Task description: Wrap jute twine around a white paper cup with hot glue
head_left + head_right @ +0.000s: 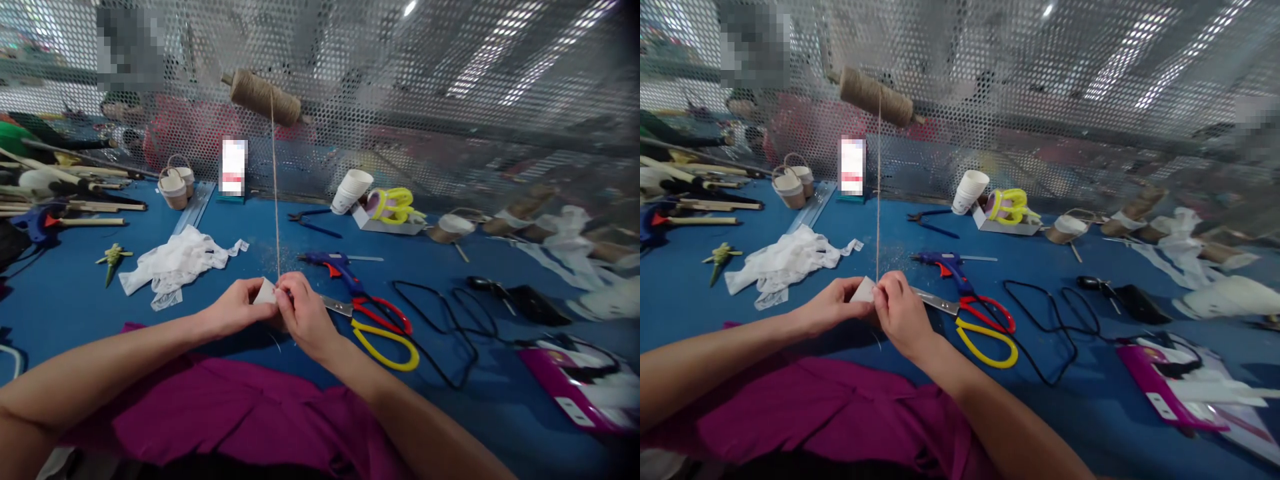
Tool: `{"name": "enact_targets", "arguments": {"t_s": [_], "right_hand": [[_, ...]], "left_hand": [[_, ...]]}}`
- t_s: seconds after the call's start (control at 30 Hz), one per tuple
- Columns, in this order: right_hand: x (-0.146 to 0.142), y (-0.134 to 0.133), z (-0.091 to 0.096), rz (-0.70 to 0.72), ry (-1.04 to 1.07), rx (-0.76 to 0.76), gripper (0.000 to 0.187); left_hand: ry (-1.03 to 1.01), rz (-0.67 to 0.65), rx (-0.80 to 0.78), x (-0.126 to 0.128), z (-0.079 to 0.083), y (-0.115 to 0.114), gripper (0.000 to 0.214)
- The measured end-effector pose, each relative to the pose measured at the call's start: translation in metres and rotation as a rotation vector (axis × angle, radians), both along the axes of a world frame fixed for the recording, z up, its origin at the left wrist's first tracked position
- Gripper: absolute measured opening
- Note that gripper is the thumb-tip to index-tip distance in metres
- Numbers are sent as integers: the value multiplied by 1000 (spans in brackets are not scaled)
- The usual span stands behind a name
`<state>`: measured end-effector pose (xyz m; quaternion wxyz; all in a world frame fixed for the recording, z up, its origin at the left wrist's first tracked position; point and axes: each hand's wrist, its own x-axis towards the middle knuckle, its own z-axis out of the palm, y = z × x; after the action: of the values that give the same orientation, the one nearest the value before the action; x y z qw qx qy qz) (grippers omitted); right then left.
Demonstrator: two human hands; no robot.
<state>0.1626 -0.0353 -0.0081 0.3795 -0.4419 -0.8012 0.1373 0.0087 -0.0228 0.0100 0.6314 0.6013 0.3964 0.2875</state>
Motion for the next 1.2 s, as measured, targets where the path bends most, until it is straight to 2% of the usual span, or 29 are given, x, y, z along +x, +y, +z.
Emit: {"name": "enact_targets", "arguments": {"t_s": [0.3,0.57,0.8,1.0,1.2], "right_hand": [[3,-1,1,31,96,-145,9],[2,3,16,56,281,-415,1],[-4,11,20,44,456,-610,13],[0,11,12,-18,522,-636,19],[6,8,9,-52,464,-567,19]], "left_hand": [[75,8,73,3,-9,-3,19],[58,-64,90,4,-11,-5,19],[121,-80,104,4,-9,-9,21],[30,-59,65,4,-10,-10,23],[-13,-44,-1,5,-7,-8,25]]}}
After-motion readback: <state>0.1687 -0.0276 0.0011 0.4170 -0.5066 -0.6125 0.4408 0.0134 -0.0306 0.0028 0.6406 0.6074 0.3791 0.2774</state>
